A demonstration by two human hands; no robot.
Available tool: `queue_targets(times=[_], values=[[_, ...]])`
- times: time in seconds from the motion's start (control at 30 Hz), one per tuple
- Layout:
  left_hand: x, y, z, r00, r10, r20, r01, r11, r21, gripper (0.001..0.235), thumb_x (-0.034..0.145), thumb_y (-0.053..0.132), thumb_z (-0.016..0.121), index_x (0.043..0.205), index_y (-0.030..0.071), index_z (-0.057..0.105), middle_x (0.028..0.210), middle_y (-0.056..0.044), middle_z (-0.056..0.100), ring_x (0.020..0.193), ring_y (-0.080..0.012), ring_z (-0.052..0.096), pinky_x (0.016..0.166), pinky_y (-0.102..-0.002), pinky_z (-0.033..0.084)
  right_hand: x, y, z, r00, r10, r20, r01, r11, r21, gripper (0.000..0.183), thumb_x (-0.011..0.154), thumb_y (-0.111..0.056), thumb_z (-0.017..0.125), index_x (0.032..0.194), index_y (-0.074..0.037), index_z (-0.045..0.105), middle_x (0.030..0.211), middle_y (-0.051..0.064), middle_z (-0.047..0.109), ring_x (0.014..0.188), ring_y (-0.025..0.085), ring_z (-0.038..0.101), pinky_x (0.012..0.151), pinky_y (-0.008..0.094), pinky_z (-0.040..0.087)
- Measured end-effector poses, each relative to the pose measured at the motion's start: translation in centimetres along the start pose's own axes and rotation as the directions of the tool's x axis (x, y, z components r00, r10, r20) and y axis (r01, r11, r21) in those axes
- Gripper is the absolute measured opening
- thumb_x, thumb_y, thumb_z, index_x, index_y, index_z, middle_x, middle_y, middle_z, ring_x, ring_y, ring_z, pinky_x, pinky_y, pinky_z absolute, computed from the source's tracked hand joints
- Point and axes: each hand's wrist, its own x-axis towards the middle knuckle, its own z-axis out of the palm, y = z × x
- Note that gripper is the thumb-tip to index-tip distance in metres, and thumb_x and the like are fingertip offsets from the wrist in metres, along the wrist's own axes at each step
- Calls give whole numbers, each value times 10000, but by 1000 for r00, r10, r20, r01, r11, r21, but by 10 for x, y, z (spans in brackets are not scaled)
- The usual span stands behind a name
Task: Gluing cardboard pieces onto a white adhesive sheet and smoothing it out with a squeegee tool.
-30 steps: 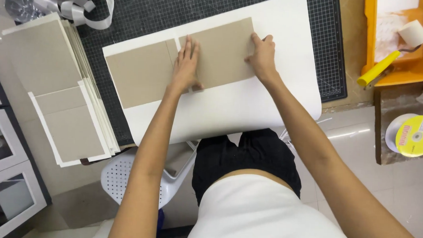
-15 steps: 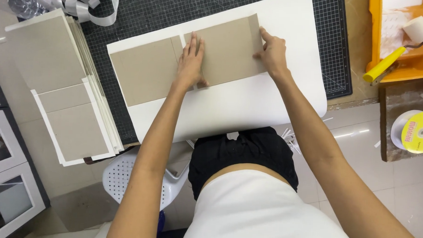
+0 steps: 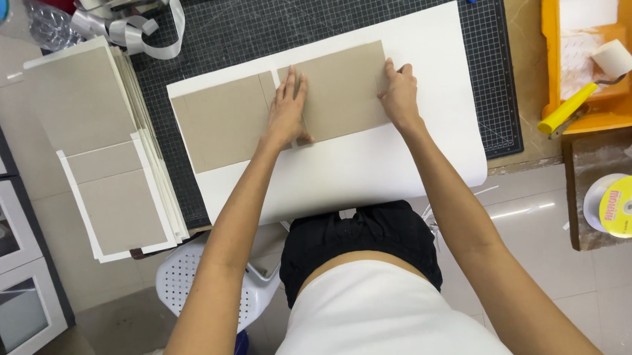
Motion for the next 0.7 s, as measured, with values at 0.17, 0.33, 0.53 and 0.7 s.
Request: queue_targets(times=[0.17, 0.33, 0.53, 0.7], values=[[-7, 3, 0, 987, 61, -146, -61, 998, 9, 1446, 410, 158, 1023, 1606, 100, 213, 1672, -182, 29, 1511, -395, 170, 1201, -557, 321, -17, -41, -21, 987, 95, -129, -89, 994, 58, 595, 820, 94, 760, 1372, 14, 555, 1073, 239, 532, 1040, 403, 653, 906, 500, 587], [-7, 5, -3, 988, 60, -140, -60, 998, 10, 1441, 418, 169, 1023, 1606, 104, 211, 1672, -184, 40, 1512, -398, 159, 1202, -556, 316, -12, -28, 3, 963, 161, -216, -102, 960, 261, 446, 855, 114, 664, 1284, 1, 614, 989, 146, 486, 921, 258, 654, 838, 415, 600], [-8, 5, -4, 989, 55, -138, -53, 998, 14, 1437, 426, 178, 1024, 1608, 115, 208, 1676, -175, 41, 1514, -388, 158, 1205, -543, 312, -20, -36, 24, 914, 178, -364, -85, 963, 257, 410, 939, 88, 565, 1343, 21, 590, 1033, 158, 502, 985, 271, 569, 877, 353, 547], [-8, 6, -5, 988, 61, -144, -60, 998, 9, 1426, 430, 192, 1025, 1605, 114, 222, 1676, -177, 56, 1512, -389, 165, 1197, -549, 321, -13, -26, 43, 904, 183, -387, -97, 968, 231, 446, 969, 62, 583, 1410, 40, 526, 1088, 164, 463, 1041, 286, 491, 918, 348, 508]])
